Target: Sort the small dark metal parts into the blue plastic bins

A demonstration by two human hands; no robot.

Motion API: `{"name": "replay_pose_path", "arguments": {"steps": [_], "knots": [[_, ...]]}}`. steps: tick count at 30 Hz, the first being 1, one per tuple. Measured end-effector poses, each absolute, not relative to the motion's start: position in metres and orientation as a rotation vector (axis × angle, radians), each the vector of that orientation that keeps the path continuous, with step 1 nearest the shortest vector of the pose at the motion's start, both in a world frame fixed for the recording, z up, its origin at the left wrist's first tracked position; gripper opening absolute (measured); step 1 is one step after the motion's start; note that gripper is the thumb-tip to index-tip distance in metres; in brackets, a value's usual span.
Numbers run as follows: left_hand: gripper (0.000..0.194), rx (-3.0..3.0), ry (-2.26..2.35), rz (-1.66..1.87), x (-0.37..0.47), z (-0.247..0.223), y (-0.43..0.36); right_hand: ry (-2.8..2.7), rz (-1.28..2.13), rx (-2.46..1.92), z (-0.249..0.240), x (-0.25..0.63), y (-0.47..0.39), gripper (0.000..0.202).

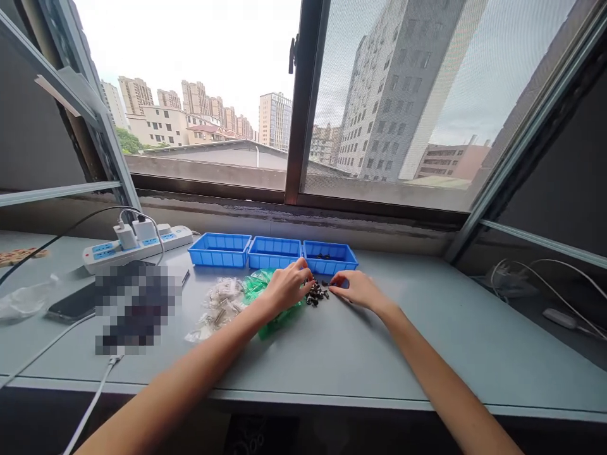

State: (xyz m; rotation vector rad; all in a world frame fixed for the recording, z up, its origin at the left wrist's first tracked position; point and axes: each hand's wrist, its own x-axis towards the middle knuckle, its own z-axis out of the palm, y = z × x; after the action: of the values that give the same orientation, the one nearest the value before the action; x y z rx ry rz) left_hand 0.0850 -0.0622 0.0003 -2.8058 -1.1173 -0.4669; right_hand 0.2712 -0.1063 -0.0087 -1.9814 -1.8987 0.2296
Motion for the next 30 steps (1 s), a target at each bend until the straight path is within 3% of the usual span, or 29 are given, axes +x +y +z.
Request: {"name": "replay_pose_path", "arguments": {"steps": [11, 22, 30], "knots": [[0.026, -2.819, -1.135, -0.432, 0.084, 0.002, -0.063, -1.993, 0.415, -1.706, -0.014, 0.274, -0.101, 0.021], [0.03, -2.799, -1.118, -0.501, 0.082, -0.002, -0.061, -1.922, 0.299, -1.55, -0.01, 0.269, -0.102, 0.022], [0.026, -2.763, -0.998, -0.615, 0.082, -0.004, -0.059, -1.685, 0.656, -1.314, -0.007, 0.254, -0.104, 0.026]]}}
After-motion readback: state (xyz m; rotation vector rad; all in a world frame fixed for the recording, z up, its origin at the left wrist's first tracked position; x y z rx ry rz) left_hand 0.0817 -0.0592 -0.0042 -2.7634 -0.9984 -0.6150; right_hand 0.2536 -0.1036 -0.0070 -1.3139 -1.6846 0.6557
